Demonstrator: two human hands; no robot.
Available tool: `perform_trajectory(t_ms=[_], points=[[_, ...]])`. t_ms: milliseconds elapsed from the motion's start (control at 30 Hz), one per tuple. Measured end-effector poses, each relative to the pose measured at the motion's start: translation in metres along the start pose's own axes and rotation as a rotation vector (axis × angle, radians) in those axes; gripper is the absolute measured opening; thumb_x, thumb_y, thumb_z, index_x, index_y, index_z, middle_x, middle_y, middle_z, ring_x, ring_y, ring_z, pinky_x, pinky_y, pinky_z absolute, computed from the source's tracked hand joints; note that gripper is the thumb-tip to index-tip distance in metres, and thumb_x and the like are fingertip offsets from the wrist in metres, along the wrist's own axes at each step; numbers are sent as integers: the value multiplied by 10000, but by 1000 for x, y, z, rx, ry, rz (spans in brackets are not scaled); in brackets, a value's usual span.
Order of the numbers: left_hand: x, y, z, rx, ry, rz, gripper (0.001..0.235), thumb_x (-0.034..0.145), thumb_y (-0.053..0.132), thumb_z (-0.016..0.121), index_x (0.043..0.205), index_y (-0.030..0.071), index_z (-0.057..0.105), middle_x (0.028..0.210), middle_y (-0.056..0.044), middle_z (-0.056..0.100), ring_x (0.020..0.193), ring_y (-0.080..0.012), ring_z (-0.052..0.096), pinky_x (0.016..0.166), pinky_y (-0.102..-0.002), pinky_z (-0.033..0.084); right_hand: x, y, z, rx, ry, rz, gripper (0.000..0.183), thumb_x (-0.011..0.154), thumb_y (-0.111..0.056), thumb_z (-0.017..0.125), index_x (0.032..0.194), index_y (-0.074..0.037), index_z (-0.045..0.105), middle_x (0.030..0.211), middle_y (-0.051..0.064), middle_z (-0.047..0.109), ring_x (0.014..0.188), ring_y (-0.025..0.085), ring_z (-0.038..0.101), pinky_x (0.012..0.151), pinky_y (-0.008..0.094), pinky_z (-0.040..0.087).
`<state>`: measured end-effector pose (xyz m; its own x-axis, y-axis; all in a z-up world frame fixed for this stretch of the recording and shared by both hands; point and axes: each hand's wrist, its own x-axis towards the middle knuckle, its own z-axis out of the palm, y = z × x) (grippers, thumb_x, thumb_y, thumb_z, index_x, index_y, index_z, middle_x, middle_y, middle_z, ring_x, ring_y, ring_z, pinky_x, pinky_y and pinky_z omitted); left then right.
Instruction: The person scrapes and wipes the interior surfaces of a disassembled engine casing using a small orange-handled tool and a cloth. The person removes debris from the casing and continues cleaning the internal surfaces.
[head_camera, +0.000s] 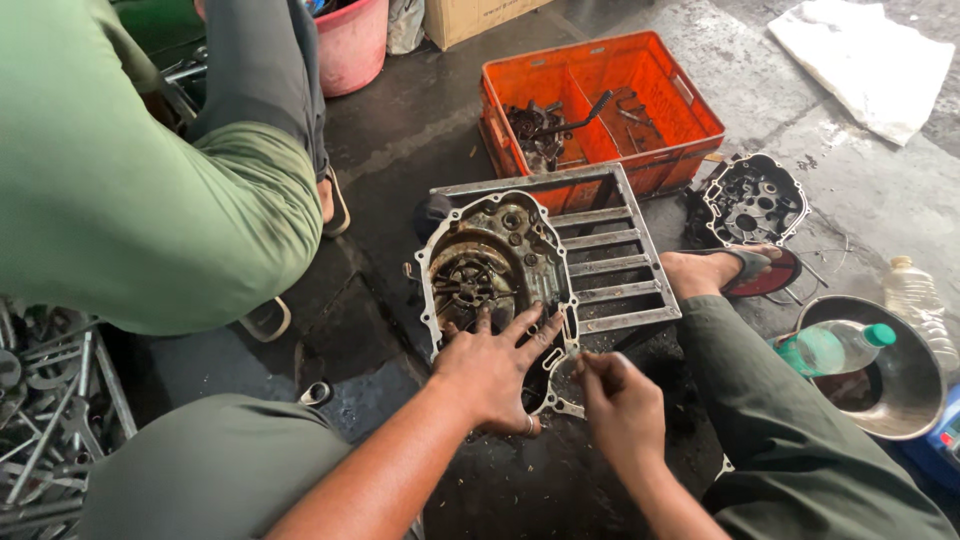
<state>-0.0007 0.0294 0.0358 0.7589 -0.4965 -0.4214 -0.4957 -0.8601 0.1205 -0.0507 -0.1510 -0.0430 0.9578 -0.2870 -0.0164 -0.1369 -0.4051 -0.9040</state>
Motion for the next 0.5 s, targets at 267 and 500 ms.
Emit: perform_trajectory(t_ms=[267,500], points=[[2,2,-1,23,-52,-5,1314,683,719,767,1644,334,-43,1732,-40,27,1424,-600,283,1036,-602,473,2,10,3,83,-35,13,143,933,-106,714,992,15,761,813,53,799,703,47,674,622,220,519],[0,0,3,-6,6,3,1326,661,727,769,1647,320,-18,1730,-50,61,1414,-600,311,1051,-578,475,3,19,4,178,-58,-15,135,944,-78,699,995,39,741,833,56,784,735,51,688,640,215,524]])
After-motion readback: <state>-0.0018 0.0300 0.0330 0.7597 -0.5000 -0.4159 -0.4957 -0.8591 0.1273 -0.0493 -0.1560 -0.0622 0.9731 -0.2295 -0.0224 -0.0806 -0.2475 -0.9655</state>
